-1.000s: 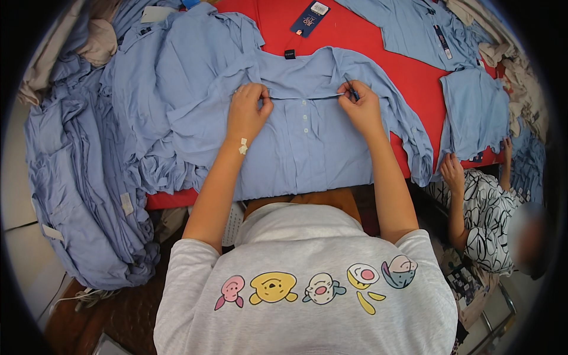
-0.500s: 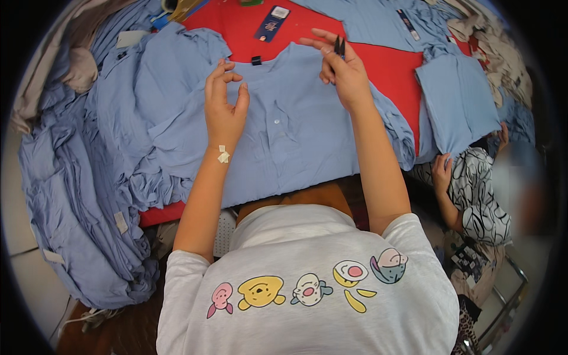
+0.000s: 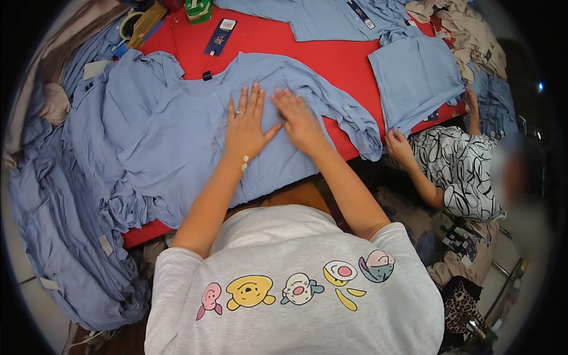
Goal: The person uses small scissors to cut tags and threads from light blue shirts laid out on a red table. They handle each shirt one at a time, smoothing the fabric and trimming loose ends before moving to the next item.
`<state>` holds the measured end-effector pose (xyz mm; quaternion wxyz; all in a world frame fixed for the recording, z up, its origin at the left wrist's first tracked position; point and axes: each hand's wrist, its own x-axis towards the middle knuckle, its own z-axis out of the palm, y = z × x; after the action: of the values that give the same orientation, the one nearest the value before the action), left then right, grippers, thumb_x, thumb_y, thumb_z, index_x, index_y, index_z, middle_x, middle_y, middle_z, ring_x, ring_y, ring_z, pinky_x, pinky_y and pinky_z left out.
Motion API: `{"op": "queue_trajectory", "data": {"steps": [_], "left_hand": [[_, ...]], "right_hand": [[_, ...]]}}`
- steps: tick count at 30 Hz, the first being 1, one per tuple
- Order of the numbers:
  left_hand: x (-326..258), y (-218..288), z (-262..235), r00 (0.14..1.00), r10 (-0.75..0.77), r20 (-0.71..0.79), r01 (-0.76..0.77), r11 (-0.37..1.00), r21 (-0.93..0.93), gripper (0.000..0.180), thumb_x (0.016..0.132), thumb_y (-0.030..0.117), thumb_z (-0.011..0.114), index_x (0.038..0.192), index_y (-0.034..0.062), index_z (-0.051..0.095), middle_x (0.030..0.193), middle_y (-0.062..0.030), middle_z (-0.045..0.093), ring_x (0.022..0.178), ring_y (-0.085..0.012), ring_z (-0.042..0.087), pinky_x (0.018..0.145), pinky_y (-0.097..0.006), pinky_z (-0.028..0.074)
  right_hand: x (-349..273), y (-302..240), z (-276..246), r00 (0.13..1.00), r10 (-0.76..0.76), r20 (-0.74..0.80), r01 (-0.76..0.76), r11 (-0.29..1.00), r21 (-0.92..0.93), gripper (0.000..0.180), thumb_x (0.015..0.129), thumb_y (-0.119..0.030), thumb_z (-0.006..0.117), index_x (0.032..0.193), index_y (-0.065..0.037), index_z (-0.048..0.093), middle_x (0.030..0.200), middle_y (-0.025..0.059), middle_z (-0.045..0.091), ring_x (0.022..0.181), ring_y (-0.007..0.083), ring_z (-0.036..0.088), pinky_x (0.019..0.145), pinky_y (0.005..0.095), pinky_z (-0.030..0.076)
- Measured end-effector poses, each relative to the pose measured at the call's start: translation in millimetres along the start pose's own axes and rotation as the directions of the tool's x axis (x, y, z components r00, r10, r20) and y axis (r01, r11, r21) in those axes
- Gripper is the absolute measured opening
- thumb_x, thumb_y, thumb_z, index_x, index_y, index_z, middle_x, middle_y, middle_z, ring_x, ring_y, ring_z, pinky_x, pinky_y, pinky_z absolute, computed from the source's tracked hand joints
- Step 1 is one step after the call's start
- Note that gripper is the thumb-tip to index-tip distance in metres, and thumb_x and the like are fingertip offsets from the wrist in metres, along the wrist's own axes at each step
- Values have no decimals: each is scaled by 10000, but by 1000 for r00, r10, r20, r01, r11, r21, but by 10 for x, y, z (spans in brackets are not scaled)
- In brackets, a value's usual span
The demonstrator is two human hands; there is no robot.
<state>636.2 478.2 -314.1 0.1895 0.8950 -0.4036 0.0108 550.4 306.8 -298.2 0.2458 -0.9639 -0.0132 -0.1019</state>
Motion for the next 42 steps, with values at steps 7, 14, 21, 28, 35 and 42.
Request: {"op": "queue_trajectory", "data": {"steps": [7,14,21,28,35,42], "left_hand": [[55,-100,-66,996,-90,-4,90,995,47,1077,842,698,689,1629,63,319,1705,-122,289,1557,-384,262,1225,-583,235],[113,-51,-82,996,-82,17,80,992,93,1057,854,687,682,1639,87,310,1701,-122,301,1556,-377,266,1227,-568,233],[277,61,-114,966,-260,3,259,963,-77,684,943,438,701,1486,70,506,1639,-132,390,1533,-358,305,1234,-554,209],[906,1073,230,924,-363,116,381,899,-218,1014,751,503,854,1560,78,417,1702,-171,238,1590,-368,149,1246,-627,84],[806,973,62,811,-461,359,477,877,48,1588,483,634,958,1696,181,38,1748,-193,-103,1584,-481,-136,1178,-755,-2],[161,579,-172,721,-601,346,616,784,77,1616,440,623,976,1694,182,57,1729,-257,-106,1580,-481,-155,1179,-754,2]], "right_hand": [[118,1032,-515,971,171,-164,-175,985,-9,530,977,-31,553,1504,-69,515,1584,158,477,1494,336,414,1225,446,345],[96,1545,-730,962,268,-48,-230,894,384,433,1065,-139,527,1489,-52,533,1526,151,554,1456,266,484,1186,377,391],[-269,1476,-1574,745,621,-244,-481,753,449,313,1087,-229,550,1175,29,704,1148,115,742,917,171,720,761,319,548],[-844,1340,-1396,751,655,77,-645,754,-125,457,816,-277,806,1115,54,707,1104,276,710,1081,432,691,907,481,542],[-144,1257,-2303,947,278,-163,-273,961,53,224,803,-62,729,1027,-67,737,1086,94,696,999,354,690,831,451,545],[-219,1545,-2133,931,365,-4,-359,915,-185,128,829,-48,700,945,-78,745,1050,95,697,954,345,690,807,471,541]]}}
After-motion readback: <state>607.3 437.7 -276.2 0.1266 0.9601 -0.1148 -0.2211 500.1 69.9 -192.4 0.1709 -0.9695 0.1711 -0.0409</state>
